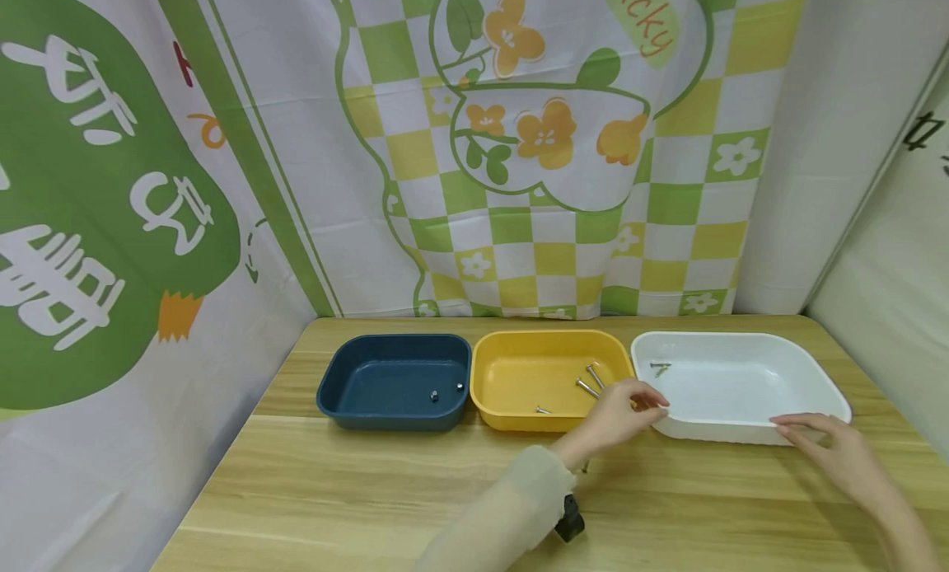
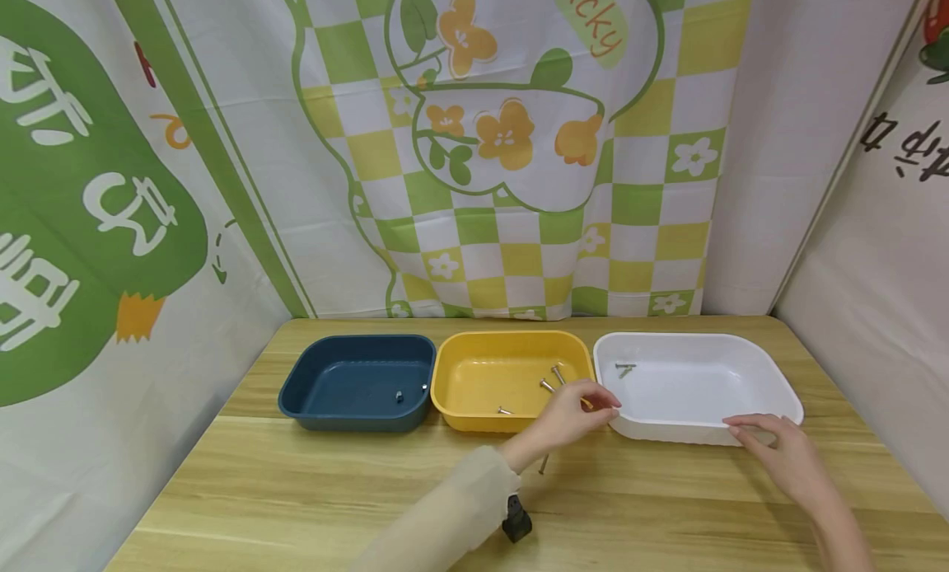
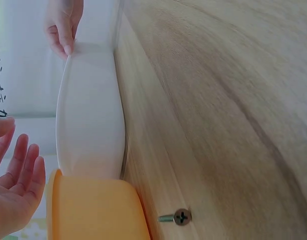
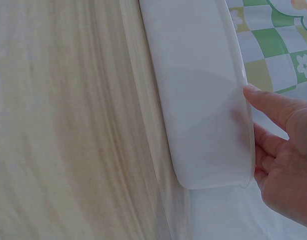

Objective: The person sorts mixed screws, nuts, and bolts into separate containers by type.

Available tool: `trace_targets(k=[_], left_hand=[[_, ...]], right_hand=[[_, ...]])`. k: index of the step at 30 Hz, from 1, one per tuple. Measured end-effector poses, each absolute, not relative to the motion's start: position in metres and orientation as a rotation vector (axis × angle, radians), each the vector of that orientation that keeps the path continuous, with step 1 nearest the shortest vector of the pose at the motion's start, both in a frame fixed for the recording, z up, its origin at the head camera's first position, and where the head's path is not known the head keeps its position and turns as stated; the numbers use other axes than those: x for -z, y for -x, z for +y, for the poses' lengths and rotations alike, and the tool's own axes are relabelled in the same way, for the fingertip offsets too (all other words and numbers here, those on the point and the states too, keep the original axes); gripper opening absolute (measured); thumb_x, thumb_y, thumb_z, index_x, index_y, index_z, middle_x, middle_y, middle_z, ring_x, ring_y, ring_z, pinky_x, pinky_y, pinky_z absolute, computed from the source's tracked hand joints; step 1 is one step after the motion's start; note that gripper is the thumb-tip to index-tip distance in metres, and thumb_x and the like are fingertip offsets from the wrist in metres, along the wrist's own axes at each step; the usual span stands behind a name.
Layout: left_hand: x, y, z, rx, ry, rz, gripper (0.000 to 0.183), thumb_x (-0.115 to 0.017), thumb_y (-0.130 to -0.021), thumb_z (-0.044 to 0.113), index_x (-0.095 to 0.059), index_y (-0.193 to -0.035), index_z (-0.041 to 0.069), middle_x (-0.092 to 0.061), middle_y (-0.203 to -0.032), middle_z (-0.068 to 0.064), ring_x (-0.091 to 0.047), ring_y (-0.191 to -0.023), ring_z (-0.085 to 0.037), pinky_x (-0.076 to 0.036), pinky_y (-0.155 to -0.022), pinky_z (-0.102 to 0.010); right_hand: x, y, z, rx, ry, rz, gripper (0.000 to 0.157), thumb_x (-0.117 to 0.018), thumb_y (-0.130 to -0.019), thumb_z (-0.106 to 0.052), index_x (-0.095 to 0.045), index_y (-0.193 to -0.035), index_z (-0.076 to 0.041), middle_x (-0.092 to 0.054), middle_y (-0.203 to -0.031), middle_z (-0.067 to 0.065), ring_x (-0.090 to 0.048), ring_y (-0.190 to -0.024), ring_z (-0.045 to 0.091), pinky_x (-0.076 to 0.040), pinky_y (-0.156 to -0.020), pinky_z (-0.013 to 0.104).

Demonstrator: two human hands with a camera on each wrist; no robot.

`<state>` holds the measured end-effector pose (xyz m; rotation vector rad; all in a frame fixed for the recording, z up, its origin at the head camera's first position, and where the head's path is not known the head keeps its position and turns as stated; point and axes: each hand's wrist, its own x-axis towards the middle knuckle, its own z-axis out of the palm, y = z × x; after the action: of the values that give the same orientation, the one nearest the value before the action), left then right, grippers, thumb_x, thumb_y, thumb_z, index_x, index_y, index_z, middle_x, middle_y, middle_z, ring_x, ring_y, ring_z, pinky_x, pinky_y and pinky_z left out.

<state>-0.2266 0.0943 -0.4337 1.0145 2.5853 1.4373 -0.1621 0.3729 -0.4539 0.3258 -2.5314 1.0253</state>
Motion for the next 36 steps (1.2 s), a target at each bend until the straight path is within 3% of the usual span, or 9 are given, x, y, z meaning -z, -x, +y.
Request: trace_targets(k=[23,29,36], left_hand=[[0.432,0.209,0.067,-1.241,-1.206,2.601,0.011,-0.064,-0.080,0.013,-0.067,-0.091,0.009,-0.060,-0.083,0.005,-0.046,-0.071,0.007,-0.039,-0.062,-0.004],[0.432,0.205,0.058,-1.149,-1.272,2.621,0.012,-0.064,-0.081,0.013,-0.067,-0.091,0.008,-0.060,-0.084,0.005,-0.050,-0.073,0.002,-0.040,-0.063,-0.005],[0.434,0.203,0.047,-1.062,-1.320,2.642,0.013,-0.065,-0.080,0.015,-0.067,-0.092,0.010,-0.060,-0.086,0.005,-0.048,-0.076,0.005,-0.039,-0.068,-0.006]], right_hand=[[0.454,0.162,0.371,-1.020,-0.320,-2.516,0.011,-0.059,-0.084,-0.007,-0.068,-0.089,-0.012,-0.044,-0.091,-0.040,-0.029,-0.091,-0.029,-0.017,-0.077,-0.004],[0.455,0.161,0.371,-1.021,-0.308,-2.524,0.012,-0.059,-0.084,-0.008,-0.068,-0.090,-0.014,-0.043,-0.092,-0.042,-0.028,-0.092,-0.029,-0.014,-0.080,-0.003],[0.454,0.161,0.371,-1.021,-0.311,-2.525,0.012,-0.058,-0.085,-0.009,-0.068,-0.090,-0.013,-0.041,-0.093,-0.042,-0.027,-0.092,-0.029,-0.014,-0.080,-0.003]])
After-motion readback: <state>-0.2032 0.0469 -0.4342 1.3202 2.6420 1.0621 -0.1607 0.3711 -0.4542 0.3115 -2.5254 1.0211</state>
